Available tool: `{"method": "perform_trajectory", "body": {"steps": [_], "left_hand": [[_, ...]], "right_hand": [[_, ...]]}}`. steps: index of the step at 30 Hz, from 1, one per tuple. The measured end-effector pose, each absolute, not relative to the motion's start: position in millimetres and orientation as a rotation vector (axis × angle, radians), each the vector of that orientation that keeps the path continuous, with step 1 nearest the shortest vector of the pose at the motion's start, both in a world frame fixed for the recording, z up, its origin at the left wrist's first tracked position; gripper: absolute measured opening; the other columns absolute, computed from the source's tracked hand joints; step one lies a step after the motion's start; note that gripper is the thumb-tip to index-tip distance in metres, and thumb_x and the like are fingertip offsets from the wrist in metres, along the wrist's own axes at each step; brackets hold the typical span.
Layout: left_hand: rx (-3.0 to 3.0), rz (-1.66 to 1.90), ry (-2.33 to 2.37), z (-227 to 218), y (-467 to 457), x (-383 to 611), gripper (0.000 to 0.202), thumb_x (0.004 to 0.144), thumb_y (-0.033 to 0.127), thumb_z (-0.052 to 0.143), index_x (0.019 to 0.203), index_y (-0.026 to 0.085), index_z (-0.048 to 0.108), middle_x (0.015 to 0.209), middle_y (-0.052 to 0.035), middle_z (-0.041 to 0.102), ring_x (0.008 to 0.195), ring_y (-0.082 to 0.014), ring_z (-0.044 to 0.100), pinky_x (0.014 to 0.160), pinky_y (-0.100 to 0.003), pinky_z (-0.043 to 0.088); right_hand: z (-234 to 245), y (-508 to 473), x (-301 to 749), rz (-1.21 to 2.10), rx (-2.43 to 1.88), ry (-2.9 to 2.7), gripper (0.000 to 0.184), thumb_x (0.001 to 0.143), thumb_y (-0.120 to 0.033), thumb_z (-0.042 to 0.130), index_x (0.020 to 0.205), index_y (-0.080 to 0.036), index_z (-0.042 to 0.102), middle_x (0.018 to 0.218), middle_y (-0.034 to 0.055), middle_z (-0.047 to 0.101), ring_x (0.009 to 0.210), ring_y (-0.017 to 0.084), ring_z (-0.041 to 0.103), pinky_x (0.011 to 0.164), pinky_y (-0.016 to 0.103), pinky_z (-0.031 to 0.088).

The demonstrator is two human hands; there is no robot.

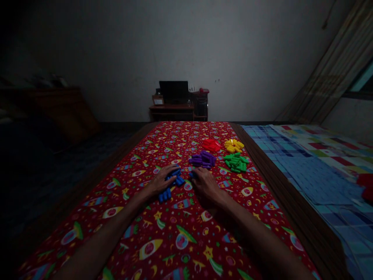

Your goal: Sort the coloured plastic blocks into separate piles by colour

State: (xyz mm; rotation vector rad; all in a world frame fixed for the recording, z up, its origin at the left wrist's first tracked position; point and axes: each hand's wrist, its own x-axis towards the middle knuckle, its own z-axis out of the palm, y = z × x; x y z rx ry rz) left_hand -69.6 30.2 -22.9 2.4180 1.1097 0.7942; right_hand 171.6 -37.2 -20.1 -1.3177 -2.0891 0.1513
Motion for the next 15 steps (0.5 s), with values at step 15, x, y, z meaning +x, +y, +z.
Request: {"method": "perform_trajectory", "body": {"steps": [15], "left_hand": [[2.110, 0.876, 1.213, -15.3, 27.7, -76.7, 0.045, 0.089, 0.035, 0.038, 0.127, 0.018, 0.056, 0.125, -0.0087, 0.065, 0.116, -0.0219, 0.059, 0.102, -0.038, 0.045]], "right_hand": [[-25.4, -47.9, 125.4, -0.047, -1.270, -2.382, 0.037, 0.093, -0.028, 0.048, 0.129, -0.021, 0.054, 0.126, 0.0137, 0.058, 0.117, 0.027, 0.052, 0.098, 0.043, 0.042]]}}
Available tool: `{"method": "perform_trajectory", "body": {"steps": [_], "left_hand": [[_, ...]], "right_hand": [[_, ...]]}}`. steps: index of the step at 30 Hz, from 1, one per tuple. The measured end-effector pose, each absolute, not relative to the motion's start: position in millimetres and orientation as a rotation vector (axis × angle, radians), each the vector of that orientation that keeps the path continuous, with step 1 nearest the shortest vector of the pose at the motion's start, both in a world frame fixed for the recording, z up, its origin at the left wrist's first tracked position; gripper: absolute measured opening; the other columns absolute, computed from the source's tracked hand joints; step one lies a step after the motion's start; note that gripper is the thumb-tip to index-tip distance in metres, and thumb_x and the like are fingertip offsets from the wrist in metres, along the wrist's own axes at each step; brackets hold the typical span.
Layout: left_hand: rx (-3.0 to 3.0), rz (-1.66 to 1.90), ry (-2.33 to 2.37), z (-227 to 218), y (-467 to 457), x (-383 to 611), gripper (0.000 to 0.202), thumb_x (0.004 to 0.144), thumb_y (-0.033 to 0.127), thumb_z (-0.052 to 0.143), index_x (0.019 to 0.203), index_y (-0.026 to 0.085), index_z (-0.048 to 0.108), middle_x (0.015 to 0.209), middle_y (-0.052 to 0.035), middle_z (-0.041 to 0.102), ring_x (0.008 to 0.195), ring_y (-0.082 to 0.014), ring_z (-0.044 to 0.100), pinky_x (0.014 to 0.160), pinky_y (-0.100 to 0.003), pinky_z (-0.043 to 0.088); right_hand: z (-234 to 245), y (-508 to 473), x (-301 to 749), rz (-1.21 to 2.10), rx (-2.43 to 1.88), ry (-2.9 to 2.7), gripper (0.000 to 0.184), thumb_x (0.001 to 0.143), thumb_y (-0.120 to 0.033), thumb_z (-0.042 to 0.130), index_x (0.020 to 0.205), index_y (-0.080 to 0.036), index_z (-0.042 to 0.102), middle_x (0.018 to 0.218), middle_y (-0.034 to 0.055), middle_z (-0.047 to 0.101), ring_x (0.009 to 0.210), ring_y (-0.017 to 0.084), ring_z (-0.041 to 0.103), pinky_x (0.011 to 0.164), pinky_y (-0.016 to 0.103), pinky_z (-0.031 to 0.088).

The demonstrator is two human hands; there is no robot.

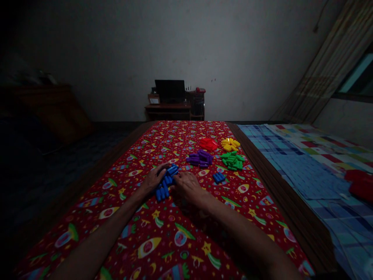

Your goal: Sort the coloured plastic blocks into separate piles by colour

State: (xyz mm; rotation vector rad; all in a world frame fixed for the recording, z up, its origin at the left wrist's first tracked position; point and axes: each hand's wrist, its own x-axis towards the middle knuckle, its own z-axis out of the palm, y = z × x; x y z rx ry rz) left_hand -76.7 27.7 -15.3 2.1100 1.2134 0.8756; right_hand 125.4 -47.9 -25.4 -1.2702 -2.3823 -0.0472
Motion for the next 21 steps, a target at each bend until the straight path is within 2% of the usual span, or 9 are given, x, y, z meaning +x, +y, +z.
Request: {"method": "perform_trajectory", "body": {"steps": [2, 5, 9, 15, 18, 21], "left_hand": [[2.189, 0.845, 1.193, -16.6, 25.7, -78.4, 0.043, 0.088, 0.036, 0.042, 0.123, 0.018, 0.059, 0.126, -0.0088, 0.064, 0.117, -0.0229, 0.058, 0.103, -0.039, 0.043], [2.299, 0.870, 1.139, -19.2, 22.4, -78.6, 0.044, 0.084, 0.039, 0.051, 0.121, 0.017, 0.060, 0.124, -0.0108, 0.063, 0.116, -0.0251, 0.058, 0.102, -0.042, 0.044], [2.363, 0.941, 1.096, -21.0, 22.8, -74.7, 0.042, 0.082, 0.038, 0.058, 0.119, 0.018, 0.062, 0.119, -0.0114, 0.064, 0.112, -0.0253, 0.059, 0.098, -0.041, 0.047], [2.443, 0.980, 1.143, -11.2, 25.0, -65.7, 0.026, 0.082, 0.029, 0.061, 0.106, 0.023, 0.068, 0.109, -0.0069, 0.070, 0.105, -0.0249, 0.062, 0.094, -0.041, 0.049], [2.466, 1.016, 1.112, -2.7, 19.1, -58.6, 0.023, 0.081, 0.024, 0.061, 0.102, 0.022, 0.068, 0.106, -0.0066, 0.071, 0.102, -0.0235, 0.064, 0.092, -0.038, 0.051], [2.453, 1.090, 0.975, 4.3, 5.5, -46.2, 0.022, 0.081, 0.023, 0.062, 0.102, 0.021, 0.067, 0.104, -0.0064, 0.071, 0.100, -0.0221, 0.064, 0.089, -0.036, 0.052]], "right_hand": [[-28.6, -45.6, 112.8, -0.041, -1.255, -2.416, 0.040, 0.091, -0.020, 0.047, 0.131, -0.020, 0.052, 0.131, 0.0140, 0.054, 0.124, 0.028, 0.046, 0.102, 0.045, 0.038], [-24.4, -48.1, 123.2, -0.018, -1.287, -2.412, 0.039, 0.090, -0.014, 0.045, 0.127, -0.019, 0.054, 0.125, 0.0129, 0.058, 0.117, 0.025, 0.048, 0.099, 0.041, 0.040], [-11.2, -58.7, 173.8, -0.092, -1.445, -2.310, 0.033, 0.088, -0.014, 0.049, 0.119, -0.018, 0.059, 0.115, 0.0114, 0.062, 0.103, 0.023, 0.053, 0.088, 0.035, 0.043], [-20.8, -76.4, 234.9, -0.215, -1.522, -2.170, 0.020, 0.089, -0.016, 0.048, 0.098, -0.018, 0.067, 0.101, 0.0111, 0.066, 0.096, 0.023, 0.057, 0.085, 0.036, 0.045], [-19.1, -80.2, 232.9, -0.186, -1.410, -2.091, 0.020, 0.091, -0.023, 0.050, 0.100, -0.019, 0.067, 0.110, 0.0121, 0.066, 0.104, 0.025, 0.058, 0.089, 0.040, 0.047], [-6.5, -81.1, 212.7, -0.092, -1.290, -1.977, 0.025, 0.092, -0.028, 0.050, 0.111, -0.020, 0.064, 0.118, 0.0124, 0.065, 0.111, 0.024, 0.059, 0.093, 0.042, 0.048]]}}
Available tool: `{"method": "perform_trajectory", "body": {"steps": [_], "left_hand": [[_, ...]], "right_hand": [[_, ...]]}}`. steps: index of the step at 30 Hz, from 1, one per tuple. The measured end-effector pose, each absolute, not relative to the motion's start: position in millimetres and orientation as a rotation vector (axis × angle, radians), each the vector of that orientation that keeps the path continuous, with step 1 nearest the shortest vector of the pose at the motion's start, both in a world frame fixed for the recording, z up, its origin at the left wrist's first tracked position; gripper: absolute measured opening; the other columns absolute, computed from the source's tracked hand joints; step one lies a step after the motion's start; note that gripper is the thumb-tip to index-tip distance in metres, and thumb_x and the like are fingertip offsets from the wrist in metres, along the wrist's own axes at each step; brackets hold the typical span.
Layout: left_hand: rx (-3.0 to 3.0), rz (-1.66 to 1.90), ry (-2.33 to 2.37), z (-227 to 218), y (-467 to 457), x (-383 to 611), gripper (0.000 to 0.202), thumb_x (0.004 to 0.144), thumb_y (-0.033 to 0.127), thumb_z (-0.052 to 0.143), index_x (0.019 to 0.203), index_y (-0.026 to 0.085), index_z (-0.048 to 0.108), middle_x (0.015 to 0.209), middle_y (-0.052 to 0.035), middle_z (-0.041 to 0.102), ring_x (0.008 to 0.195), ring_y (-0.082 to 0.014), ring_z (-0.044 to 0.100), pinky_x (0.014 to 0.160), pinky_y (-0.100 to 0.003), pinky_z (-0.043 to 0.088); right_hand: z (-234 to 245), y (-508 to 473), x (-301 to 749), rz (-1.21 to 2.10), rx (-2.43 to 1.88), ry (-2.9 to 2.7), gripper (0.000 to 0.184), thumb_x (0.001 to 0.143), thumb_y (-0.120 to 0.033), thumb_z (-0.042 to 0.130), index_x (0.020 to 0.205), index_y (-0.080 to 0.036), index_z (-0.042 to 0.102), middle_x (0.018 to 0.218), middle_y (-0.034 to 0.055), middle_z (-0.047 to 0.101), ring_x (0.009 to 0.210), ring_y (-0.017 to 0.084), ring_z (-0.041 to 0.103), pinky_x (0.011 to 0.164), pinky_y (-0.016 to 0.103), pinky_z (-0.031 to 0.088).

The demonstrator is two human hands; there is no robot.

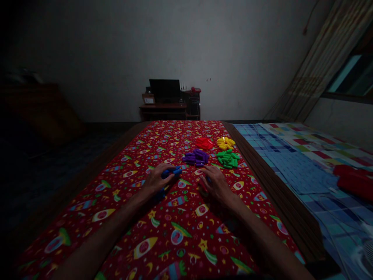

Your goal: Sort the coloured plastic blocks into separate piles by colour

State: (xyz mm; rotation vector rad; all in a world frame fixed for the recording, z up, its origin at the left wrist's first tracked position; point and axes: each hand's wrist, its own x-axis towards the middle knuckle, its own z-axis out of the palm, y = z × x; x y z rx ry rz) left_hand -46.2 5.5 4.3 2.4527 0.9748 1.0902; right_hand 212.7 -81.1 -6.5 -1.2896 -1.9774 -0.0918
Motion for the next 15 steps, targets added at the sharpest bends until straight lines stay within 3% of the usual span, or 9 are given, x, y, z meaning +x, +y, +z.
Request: {"method": "perform_trajectory", "body": {"steps": [5, 9, 15], "left_hand": [[2.337, 1.090, 0.795, 7.3, -26.5, -20.8, 0.021, 0.083, 0.022, 0.059, 0.104, 0.021, 0.065, 0.104, -0.0051, 0.071, 0.099, -0.0193, 0.066, 0.089, -0.033, 0.052], [2.399, 1.010, 0.806, 3.3, -26.2, -23.2, 0.022, 0.086, 0.024, 0.057, 0.106, 0.021, 0.065, 0.106, -0.0057, 0.070, 0.102, -0.0201, 0.064, 0.091, -0.034, 0.052], [2.530, 0.979, 1.185, -7.2, 31.0, -54.7, 0.031, 0.085, 0.025, 0.056, 0.115, 0.020, 0.063, 0.120, -0.0094, 0.065, 0.116, -0.0253, 0.057, 0.101, -0.043, 0.046]], "right_hand": [[-1.6, -77.8, 179.8, 0.102, -1.045, -2.066, 0.042, 0.092, -0.029, 0.053, 0.133, -0.022, 0.050, 0.124, 0.0118, 0.064, 0.111, 0.022, 0.061, 0.090, 0.038, 0.052], [-11.9, -73.6, 190.6, 0.060, -1.165, -2.125, 0.031, 0.091, -0.026, 0.052, 0.120, -0.019, 0.060, 0.107, 0.0115, 0.070, 0.092, 0.022, 0.067, 0.077, 0.034, 0.054], [-1.4, -74.1, 245.5, -0.130, -1.517, -1.835, 0.030, 0.092, -0.034, 0.048, 0.107, -0.016, 0.066, 0.098, 0.0133, 0.071, 0.088, 0.024, 0.065, 0.078, 0.035, 0.049]]}}
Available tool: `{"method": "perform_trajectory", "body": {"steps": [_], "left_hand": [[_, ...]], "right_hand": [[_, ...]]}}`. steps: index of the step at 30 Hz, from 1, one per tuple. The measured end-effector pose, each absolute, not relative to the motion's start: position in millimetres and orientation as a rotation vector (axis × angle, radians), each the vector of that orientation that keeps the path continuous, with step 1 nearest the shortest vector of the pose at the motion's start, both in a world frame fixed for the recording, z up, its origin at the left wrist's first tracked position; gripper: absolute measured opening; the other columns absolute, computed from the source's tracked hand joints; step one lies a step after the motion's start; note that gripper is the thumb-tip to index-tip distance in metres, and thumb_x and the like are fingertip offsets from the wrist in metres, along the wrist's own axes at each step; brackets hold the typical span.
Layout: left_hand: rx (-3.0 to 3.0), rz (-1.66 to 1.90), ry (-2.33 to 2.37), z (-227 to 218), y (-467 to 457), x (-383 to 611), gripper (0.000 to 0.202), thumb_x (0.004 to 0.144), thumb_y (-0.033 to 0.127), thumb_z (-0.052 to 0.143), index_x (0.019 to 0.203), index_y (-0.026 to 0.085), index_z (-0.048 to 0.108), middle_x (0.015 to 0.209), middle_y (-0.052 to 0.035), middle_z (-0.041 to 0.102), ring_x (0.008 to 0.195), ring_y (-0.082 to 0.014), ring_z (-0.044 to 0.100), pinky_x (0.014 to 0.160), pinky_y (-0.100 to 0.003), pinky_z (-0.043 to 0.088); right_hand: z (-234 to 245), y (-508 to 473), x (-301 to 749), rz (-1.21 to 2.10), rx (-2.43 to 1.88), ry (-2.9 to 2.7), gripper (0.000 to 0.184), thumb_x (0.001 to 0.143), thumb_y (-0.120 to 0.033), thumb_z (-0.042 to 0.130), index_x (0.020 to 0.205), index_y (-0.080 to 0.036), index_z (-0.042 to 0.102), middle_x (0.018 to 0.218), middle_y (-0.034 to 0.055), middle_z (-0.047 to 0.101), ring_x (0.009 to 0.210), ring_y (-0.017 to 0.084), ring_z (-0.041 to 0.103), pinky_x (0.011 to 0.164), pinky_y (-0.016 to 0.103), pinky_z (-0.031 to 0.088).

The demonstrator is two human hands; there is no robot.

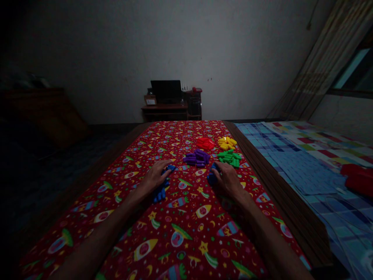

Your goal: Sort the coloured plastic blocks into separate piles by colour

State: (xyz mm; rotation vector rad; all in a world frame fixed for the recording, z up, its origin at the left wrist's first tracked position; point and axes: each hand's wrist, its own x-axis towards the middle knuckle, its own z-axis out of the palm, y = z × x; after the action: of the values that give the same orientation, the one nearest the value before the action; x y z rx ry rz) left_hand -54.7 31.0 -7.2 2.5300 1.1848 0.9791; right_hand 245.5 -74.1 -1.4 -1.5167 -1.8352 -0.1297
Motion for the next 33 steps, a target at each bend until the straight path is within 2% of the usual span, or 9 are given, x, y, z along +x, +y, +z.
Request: {"method": "perform_trajectory", "body": {"steps": [4, 6, 12, 16, 18, 21, 25, 28, 33], "left_hand": [[2.518, 0.770, 1.302, -16.5, 56.6, -58.4, 0.035, 0.079, 0.029, 0.062, 0.113, 0.020, 0.065, 0.118, -0.0102, 0.067, 0.114, -0.0270, 0.059, 0.099, -0.041, 0.047], [2.506, 0.741, 1.324, -16.2, 59.5, -55.7, 0.038, 0.077, 0.030, 0.063, 0.114, 0.019, 0.065, 0.115, -0.0102, 0.068, 0.110, -0.0271, 0.061, 0.097, -0.040, 0.048], [2.414, 0.841, 1.107, 7.1, 32.1, -29.4, 0.046, 0.075, 0.028, 0.063, 0.120, 0.019, 0.061, 0.116, -0.0097, 0.068, 0.105, -0.0254, 0.064, 0.092, -0.040, 0.051], [2.174, 0.733, 0.835, 10.8, -5.3, 5.5, 0.054, 0.076, 0.026, 0.062, 0.129, 0.021, 0.054, 0.109, -0.0063, 0.071, 0.093, -0.0208, 0.068, 0.083, -0.033, 0.055], [2.060, 0.681, 0.753, 7.4, -19.4, 18.0, 0.057, 0.077, 0.025, 0.061, 0.133, 0.019, 0.050, 0.104, -0.0066, 0.072, 0.089, -0.0204, 0.069, 0.078, -0.031, 0.056], [2.015, 0.637, 0.673, 5.5, -26.0, 18.4, 0.050, 0.083, 0.028, 0.056, 0.132, 0.017, 0.050, 0.102, -0.0073, 0.073, 0.089, -0.0198, 0.069, 0.077, -0.030, 0.056], [2.387, 0.820, 0.814, 12.5, -4.2, -14.5, 0.030, 0.088, 0.034, 0.054, 0.113, 0.021, 0.064, 0.114, -0.0082, 0.069, 0.106, -0.0228, 0.064, 0.094, -0.039, 0.050], [2.609, 0.918, 1.001, 12.0, 24.1, -46.4, 0.029, 0.087, 0.032, 0.053, 0.111, 0.020, 0.065, 0.115, -0.0102, 0.068, 0.111, -0.0254, 0.060, 0.099, -0.044, 0.045], [2.596, 0.674, 1.217, -9.0, 51.9, -71.8, 0.029, 0.081, 0.029, 0.056, 0.104, 0.018, 0.068, 0.106, -0.0119, 0.070, 0.103, -0.0273, 0.064, 0.092, -0.039, 0.050]], "right_hand": [[0.2, -75.8, 257.9, 0.019, -1.738, -1.888, 0.035, 0.094, -0.032, 0.040, 0.078, -0.015, 0.067, 0.072, 0.0087, 0.068, 0.067, 0.019, 0.061, 0.062, 0.029, 0.043], [-2.2, -74.7, 258.7, 0.042, -1.745, -1.893, 0.038, 0.094, -0.031, 0.038, 0.074, -0.016, 0.066, 0.069, 0.0077, 0.067, 0.064, 0.018, 0.059, 0.061, 0.028, 0.042], [6.1, -79.2, 244.8, -0.108, -1.457, -1.707, 0.027, 0.093, -0.030, 0.046, 0.100, -0.017, 0.069, 0.095, 0.0126, 0.072, 0.089, 0.024, 0.066, 0.079, 0.037, 0.051], [9.6, -92.7, 212.7, 0.066, -1.153, -1.986, 0.037, 0.092, -0.028, 0.052, 0.129, -0.020, 0.055, 0.120, 0.0114, 0.066, 0.109, 0.021, 0.062, 0.090, 0.036, 0.052], [4.7, -96.0, 201.4, 0.075, -1.027, -2.130, 0.039, 0.092, -0.024, 0.052, 0.131, -0.021, 0.053, 0.122, 0.0111, 0.064, 0.112, 0.020, 0.060, 0.090, 0.035, 0.052], [-0.1, -94.8, 203.5, 0.016, -1.052, -2.187, 0.030, 0.092, -0.017, 0.049, 0.120, -0.020, 0.060, 0.107, 0.0104, 0.070, 0.096, 0.019, 0.065, 0.078, 0.031, 0.054], [11.8, -91.8, 232.5, 0.002, -1.309, -2.086, 0.022, 0.092, -0.019, 0.048, 0.100, -0.018, 0.069, 0.087, 0.0090, 0.071, 0.074, 0.018, 0.065, 0.064, 0.027, 0.050], [20.8, -90.7, 252.8, 0.097, -1.427, -2.039, 0.021, 0.090, -0.023, 0.051, 0.096, -0.020, 0.071, 0.086, 0.0072, 0.072, 0.073, 0.017, 0.065, 0.065, 0.026, 0.048], [12.8, -81.9, 265.4, 0.121, -1.451, -2.046, 0.018, 0.083, -0.019, 0.055, 0.089, -0.019, 0.073, 0.087, 0.0080, 0.072, 0.079, 0.021, 0.064, 0.070, 0.030, 0.049]]}}
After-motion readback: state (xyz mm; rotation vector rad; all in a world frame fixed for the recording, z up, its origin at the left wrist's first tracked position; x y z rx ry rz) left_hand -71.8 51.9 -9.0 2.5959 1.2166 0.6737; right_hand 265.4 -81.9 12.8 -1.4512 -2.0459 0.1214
